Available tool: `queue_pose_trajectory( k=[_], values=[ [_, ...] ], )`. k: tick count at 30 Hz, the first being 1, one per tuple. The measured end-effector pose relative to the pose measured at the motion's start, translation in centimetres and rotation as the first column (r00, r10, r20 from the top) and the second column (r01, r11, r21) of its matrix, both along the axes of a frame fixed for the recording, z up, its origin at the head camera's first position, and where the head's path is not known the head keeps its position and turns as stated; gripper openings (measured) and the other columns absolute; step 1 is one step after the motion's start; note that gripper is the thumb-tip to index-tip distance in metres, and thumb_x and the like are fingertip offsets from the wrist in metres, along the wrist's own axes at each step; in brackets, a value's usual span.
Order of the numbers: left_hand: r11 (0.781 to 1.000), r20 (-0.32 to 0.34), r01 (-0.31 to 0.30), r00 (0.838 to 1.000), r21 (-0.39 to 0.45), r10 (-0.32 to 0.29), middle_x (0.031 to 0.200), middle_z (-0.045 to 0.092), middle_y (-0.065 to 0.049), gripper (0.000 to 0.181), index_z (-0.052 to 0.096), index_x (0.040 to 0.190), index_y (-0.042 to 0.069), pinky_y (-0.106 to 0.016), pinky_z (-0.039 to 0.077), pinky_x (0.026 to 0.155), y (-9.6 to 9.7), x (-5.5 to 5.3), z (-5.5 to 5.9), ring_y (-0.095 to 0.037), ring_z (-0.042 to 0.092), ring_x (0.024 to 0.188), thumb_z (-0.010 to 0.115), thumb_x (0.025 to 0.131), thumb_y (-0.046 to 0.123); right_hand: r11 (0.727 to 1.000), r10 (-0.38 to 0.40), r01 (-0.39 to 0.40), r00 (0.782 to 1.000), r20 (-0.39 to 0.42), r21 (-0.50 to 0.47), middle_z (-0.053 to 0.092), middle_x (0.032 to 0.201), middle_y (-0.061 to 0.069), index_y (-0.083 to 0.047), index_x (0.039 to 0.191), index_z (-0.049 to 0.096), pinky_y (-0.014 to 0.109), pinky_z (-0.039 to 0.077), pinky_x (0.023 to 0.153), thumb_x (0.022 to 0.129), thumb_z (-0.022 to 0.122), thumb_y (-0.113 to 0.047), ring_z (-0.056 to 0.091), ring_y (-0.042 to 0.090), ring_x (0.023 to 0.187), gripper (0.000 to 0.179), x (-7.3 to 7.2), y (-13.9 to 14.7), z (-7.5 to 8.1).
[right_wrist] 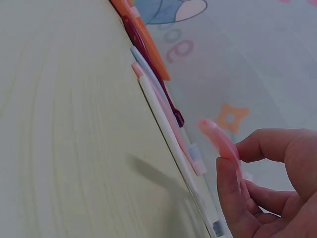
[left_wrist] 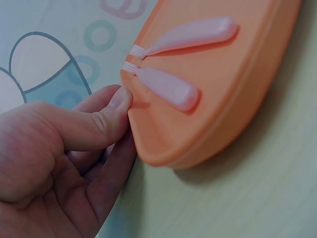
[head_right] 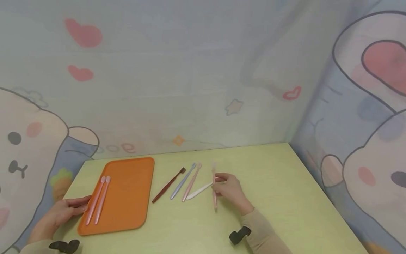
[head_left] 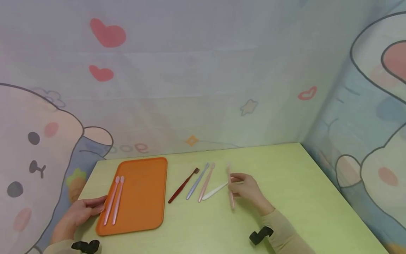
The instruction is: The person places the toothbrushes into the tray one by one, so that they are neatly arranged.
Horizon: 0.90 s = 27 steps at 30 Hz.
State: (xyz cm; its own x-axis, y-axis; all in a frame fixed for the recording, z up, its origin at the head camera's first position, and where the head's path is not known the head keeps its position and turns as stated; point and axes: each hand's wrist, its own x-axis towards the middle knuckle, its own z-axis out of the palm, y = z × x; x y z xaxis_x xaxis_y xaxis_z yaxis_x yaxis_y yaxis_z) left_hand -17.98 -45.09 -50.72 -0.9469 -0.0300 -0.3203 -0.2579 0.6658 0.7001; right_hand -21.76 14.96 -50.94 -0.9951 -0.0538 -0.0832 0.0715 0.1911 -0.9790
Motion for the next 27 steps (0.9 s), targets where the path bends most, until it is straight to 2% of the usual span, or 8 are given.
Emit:
queue_pose_trajectory(
  k=[9, 11, 12, 16, 18, 19, 27],
  values=[
    [0.999, 0.012, -0.031, 0.999, 0.021, 0.030, 0.153, 0.053, -0.030, 0.064, 0.051, 0.151, -0.002, -0.068, 0.037, 0.115, -0.1, -0.2, 0.2, -0.054, 0.040, 0.146, 0.076, 0.102, 0.029, 0.995, 0.085, -0.086, 0.996, -0.021, -0.049, 0.068, 0.127, 0.026, 0.011, 0.143, 0.060, 0.039, 0.066, 0.073, 0.086, 0.073, 0.001, 0.076, 0.027, 0.094, 0.060, -0.1, -3.3, -0.3],
    [1.000, 0.008, -0.017, 1.000, 0.019, 0.017, 0.151, 0.054, -0.030, 0.067, 0.053, 0.151, -0.002, -0.069, 0.037, 0.115, -0.3, -0.3, 0.0, -0.054, 0.040, 0.146, 0.078, 0.099, 0.034, 0.992, 0.110, -0.111, 0.994, -0.025, -0.067, 0.067, 0.127, 0.026, 0.011, 0.144, 0.060, 0.039, 0.067, 0.074, 0.087, 0.074, 0.001, 0.076, 0.030, 0.094, 0.060, -0.1, -4.1, -0.5],
    [1.000, 0.007, -0.011, 1.000, 0.003, 0.011, 0.148, 0.060, -0.027, 0.066, 0.057, 0.150, 0.001, -0.063, 0.043, 0.113, -0.5, -0.5, 0.0, -0.050, 0.048, 0.142, 0.079, 0.099, 0.036, 0.990, 0.122, -0.124, 0.992, -0.027, -0.073, 0.067, 0.128, 0.027, 0.011, 0.144, 0.059, 0.039, 0.067, 0.074, 0.087, 0.074, 0.001, 0.077, 0.031, 0.095, 0.060, -0.1, -4.6, -0.6],
    [1.000, -0.007, 0.007, 1.000, -0.002, -0.007, 0.147, 0.060, -0.027, 0.071, 0.059, 0.149, 0.002, -0.064, 0.042, 0.112, -0.6, -0.7, -0.3, -0.050, 0.049, 0.141, 0.081, 0.095, 0.043, 0.981, 0.165, -0.168, 0.986, -0.032, -0.101, 0.066, 0.129, 0.028, 0.012, 0.144, 0.059, 0.041, 0.067, 0.075, 0.087, 0.073, 0.002, 0.077, 0.034, 0.099, 0.059, 0.0, -6.3, -0.7],
    [1.000, -0.007, -0.007, 1.000, -0.003, 0.007, 0.148, 0.060, -0.028, 0.068, 0.059, 0.149, 0.002, -0.063, 0.042, 0.113, -0.3, -0.6, -0.3, -0.050, 0.048, 0.141, 0.081, 0.096, 0.040, 0.976, 0.189, -0.191, 0.981, -0.035, -0.107, 0.066, 0.129, 0.029, 0.012, 0.144, 0.059, 0.041, 0.067, 0.074, 0.087, 0.073, 0.003, 0.077, 0.034, 0.099, 0.059, 0.1, -7.2, -0.7],
    [1.000, -0.004, -0.016, 1.000, 0.015, 0.016, 0.151, 0.055, -0.031, 0.070, 0.056, 0.150, -0.001, -0.069, 0.036, 0.115, -0.1, -0.5, -0.3, -0.056, 0.041, 0.144, 0.081, 0.097, 0.038, 0.973, 0.199, -0.202, 0.979, -0.039, -0.109, 0.067, 0.129, 0.028, 0.013, 0.143, 0.059, 0.041, 0.067, 0.074, 0.088, 0.073, 0.002, 0.077, 0.034, 0.099, 0.059, 0.2, -7.7, -0.6],
    [0.998, -0.003, -0.063, 0.998, 0.017, 0.063, 0.151, 0.055, -0.031, 0.059, 0.054, 0.149, -0.003, -0.068, 0.036, 0.116, 0.3, -0.1, -0.2, -0.054, 0.042, 0.145, 0.076, 0.101, 0.024, 0.948, 0.274, -0.281, 0.960, -0.063, -0.152, 0.069, 0.125, 0.024, 0.011, 0.143, 0.060, 0.036, 0.066, 0.072, 0.089, 0.074, -0.001, 0.078, 0.027, 0.090, 0.056, 0.1, -12.6, -0.6]
  ],
)
